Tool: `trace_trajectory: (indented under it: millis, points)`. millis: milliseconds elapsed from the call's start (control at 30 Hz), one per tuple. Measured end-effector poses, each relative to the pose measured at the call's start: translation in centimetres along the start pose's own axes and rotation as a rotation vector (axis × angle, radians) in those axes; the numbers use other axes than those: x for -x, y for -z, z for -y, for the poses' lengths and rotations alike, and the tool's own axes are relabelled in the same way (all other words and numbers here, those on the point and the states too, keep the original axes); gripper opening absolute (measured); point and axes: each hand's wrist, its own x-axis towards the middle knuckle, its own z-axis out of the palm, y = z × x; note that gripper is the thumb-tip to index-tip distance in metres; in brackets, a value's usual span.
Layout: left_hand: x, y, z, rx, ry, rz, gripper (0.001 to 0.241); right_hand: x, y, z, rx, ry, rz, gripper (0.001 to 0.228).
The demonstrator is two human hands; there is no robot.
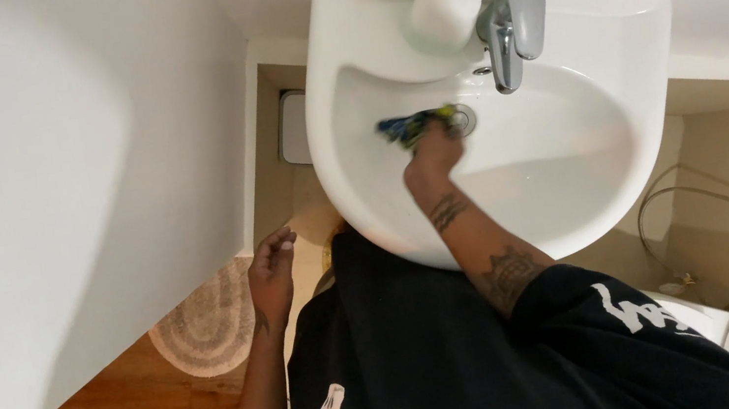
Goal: The person sprays a cleaning solution onto a white bathroom sink, wipes the sink basin and faucet with a patterned cloth, rinses the cloth under running water, and wrings it out. The person then places the damp cloth on the sink ledge.
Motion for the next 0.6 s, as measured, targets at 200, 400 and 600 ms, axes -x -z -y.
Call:
trace_trajectory:
  millis: [200, 400, 600]
  points:
    - [2.3, 0.9, -0.9, 0.039, 0.073, -0.079, 0.034, -6.1, -2.4, -0.2, 0.064, 0.318, -0.234, 0.055]
    - [2.9, 1.3, 1.4, 0.08, 0.079, -0.097, 0.034, 1.0, -6.3, -1.4, 0.323, 0.668, -0.163, 0.048]
    - [2.7, 0.9, 0.9, 0.127, 0.046, -0.055, 0.036, 6.3, -10.3, 0.3, 0.419, 0.376, 0.252, 0.028]
